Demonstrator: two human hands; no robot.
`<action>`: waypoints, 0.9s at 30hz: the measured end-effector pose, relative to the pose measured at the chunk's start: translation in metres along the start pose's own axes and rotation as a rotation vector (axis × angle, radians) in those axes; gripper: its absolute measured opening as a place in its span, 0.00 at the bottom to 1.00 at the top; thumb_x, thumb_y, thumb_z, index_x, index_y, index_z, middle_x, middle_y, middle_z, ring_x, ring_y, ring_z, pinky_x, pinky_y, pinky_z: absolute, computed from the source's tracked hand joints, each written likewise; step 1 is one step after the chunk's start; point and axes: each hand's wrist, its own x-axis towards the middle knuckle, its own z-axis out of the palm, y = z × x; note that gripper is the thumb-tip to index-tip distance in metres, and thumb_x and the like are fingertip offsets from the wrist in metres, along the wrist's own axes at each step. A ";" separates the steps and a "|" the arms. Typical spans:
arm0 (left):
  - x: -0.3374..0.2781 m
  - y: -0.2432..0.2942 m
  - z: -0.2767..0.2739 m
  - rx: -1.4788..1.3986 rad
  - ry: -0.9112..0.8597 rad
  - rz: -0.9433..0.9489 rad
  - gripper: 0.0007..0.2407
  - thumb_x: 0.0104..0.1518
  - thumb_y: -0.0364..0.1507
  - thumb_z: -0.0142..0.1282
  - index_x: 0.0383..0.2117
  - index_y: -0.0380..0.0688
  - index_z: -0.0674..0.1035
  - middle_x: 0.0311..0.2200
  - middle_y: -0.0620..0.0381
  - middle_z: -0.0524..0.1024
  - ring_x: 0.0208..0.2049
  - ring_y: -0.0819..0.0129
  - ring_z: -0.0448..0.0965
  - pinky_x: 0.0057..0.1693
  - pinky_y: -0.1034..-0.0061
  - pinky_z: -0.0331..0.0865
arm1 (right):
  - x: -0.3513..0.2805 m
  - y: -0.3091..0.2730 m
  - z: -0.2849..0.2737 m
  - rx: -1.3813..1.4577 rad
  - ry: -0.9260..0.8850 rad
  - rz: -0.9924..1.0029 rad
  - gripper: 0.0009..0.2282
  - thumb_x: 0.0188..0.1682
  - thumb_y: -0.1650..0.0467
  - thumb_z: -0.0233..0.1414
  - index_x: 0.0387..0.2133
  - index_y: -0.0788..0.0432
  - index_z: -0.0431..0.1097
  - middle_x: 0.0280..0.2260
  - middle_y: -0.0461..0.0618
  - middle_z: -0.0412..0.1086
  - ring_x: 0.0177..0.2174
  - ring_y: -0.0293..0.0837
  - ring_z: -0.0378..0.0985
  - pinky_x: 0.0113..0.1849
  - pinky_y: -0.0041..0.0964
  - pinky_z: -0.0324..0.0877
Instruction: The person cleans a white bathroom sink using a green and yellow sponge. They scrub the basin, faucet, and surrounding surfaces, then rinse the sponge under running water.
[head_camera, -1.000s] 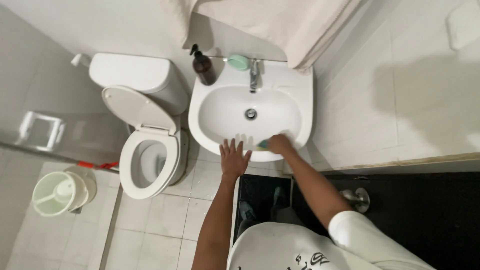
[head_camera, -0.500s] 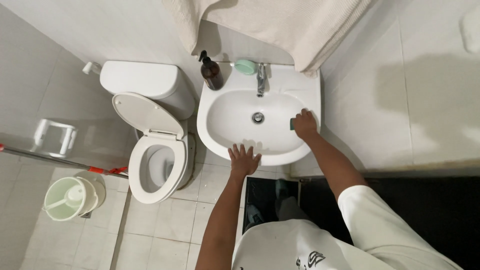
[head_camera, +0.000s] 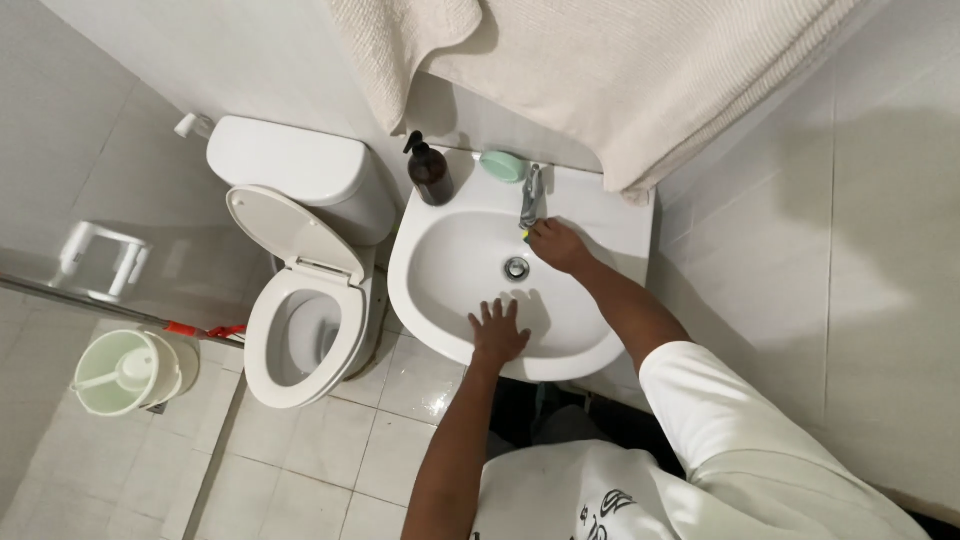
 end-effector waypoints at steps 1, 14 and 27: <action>0.006 -0.001 0.001 -0.003 0.000 -0.002 0.32 0.64 0.50 0.40 0.74 0.56 0.52 0.74 0.46 0.49 0.74 0.41 0.44 0.71 0.37 0.40 | -0.011 0.000 0.008 0.002 0.001 -0.003 0.04 0.44 0.76 0.59 0.21 0.59 0.73 0.26 0.53 0.69 0.37 0.54 0.72 0.40 0.48 0.68; -0.021 -0.110 -0.046 0.274 0.172 -0.180 0.28 0.64 0.47 0.35 0.71 0.56 0.59 0.74 0.50 0.48 0.75 0.45 0.38 0.72 0.39 0.29 | -0.044 -0.147 0.002 0.848 -1.110 0.443 0.21 0.39 0.53 0.55 0.34 0.55 0.81 0.36 0.58 0.80 0.44 0.62 0.81 0.44 0.57 0.75; -0.010 -0.136 -0.012 -0.026 0.371 -0.190 0.30 0.68 0.52 0.19 0.74 0.54 0.45 0.76 0.52 0.37 0.75 0.45 0.30 0.74 0.44 0.35 | 0.095 -0.152 -0.054 1.212 -1.017 0.727 0.30 0.38 0.55 0.60 0.58 0.43 0.70 0.54 0.58 0.74 0.55 0.60 0.74 0.59 0.48 0.68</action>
